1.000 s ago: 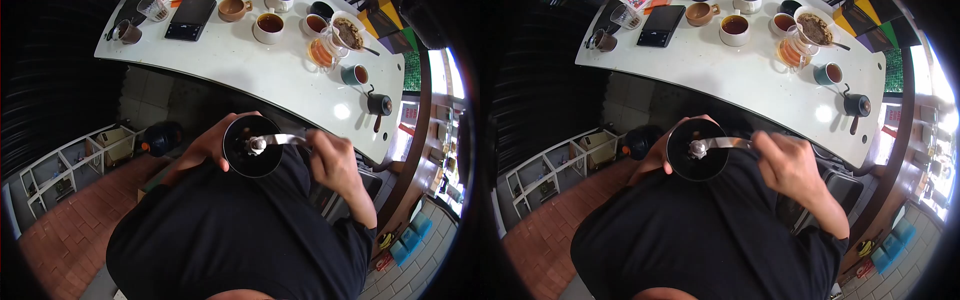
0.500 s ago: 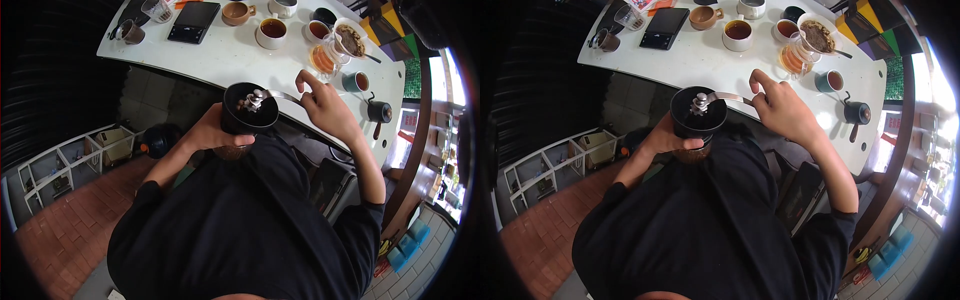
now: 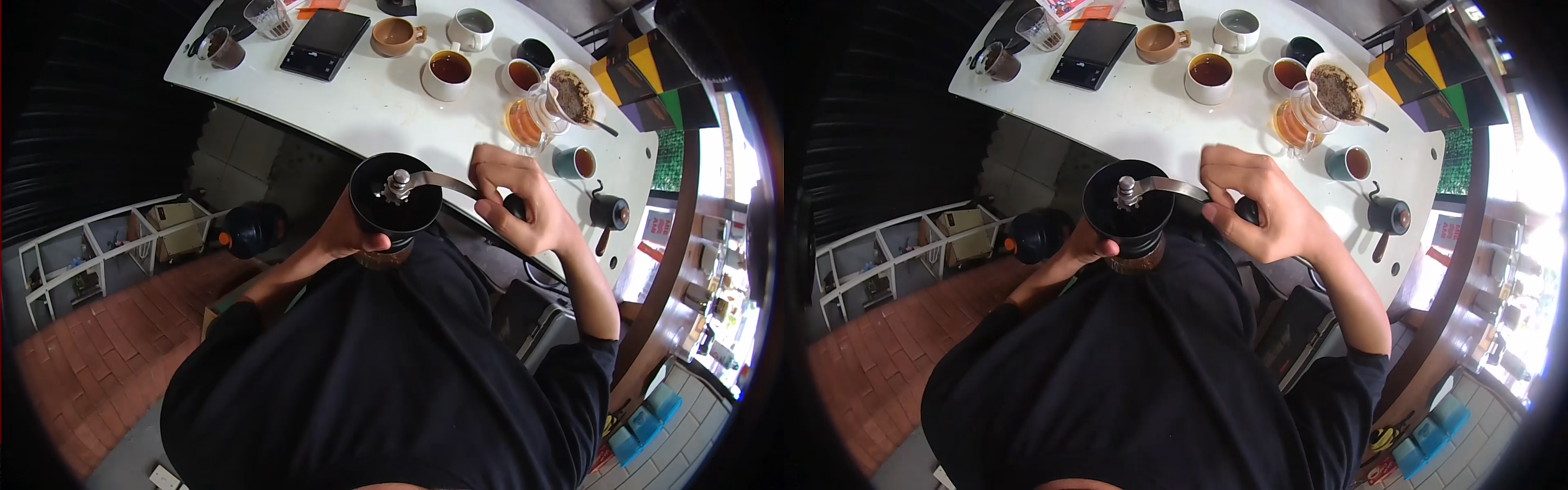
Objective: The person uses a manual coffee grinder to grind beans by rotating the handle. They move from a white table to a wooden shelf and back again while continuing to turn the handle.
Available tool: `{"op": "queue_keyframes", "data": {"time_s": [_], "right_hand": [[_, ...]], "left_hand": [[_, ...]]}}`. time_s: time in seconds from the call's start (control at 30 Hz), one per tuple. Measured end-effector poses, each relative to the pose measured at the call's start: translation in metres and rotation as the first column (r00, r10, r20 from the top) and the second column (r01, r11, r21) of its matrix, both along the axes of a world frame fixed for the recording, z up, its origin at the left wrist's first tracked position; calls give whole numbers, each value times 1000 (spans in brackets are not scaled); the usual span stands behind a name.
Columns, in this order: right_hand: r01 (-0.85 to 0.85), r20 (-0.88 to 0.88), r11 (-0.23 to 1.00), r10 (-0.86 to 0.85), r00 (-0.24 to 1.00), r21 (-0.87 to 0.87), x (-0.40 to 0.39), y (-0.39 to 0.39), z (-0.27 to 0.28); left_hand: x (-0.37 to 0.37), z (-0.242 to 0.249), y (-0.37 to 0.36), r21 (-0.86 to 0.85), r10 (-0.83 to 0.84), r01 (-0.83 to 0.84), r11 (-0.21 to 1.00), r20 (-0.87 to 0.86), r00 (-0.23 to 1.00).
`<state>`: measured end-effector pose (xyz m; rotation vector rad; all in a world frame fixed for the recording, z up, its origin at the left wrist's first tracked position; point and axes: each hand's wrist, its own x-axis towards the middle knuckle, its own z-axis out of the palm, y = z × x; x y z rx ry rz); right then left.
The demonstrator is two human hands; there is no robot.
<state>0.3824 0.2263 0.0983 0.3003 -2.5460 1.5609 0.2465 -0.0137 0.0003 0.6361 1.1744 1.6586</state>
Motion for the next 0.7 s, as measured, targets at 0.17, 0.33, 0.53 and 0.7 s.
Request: {"op": "queue_keyframes", "data": {"time_s": [0.17, 0.33, 0.53, 0.7], "right_hand": [[-148, -167, 888, 82, 983, -435, -12, -12, 5], [-179, -192, 564, 37, 981, -806, -7, -12, -21], [-232, -263, 446, -8, 965, -865, -3, -12, -27], [-443, -419, 421, 154, 895, -792, -5, -6, -22]], "left_hand": [[-13, -12, 13, 44, -216, 212, 976, 216, 952], [-1, -2, 9, 4, -92, 92, 996, 78, 993], [8, 19, 6, 41, 38, -26, 999, -336, 941], [15, 48, 7, -160, -39, 22, 987, -104, 994]]}}
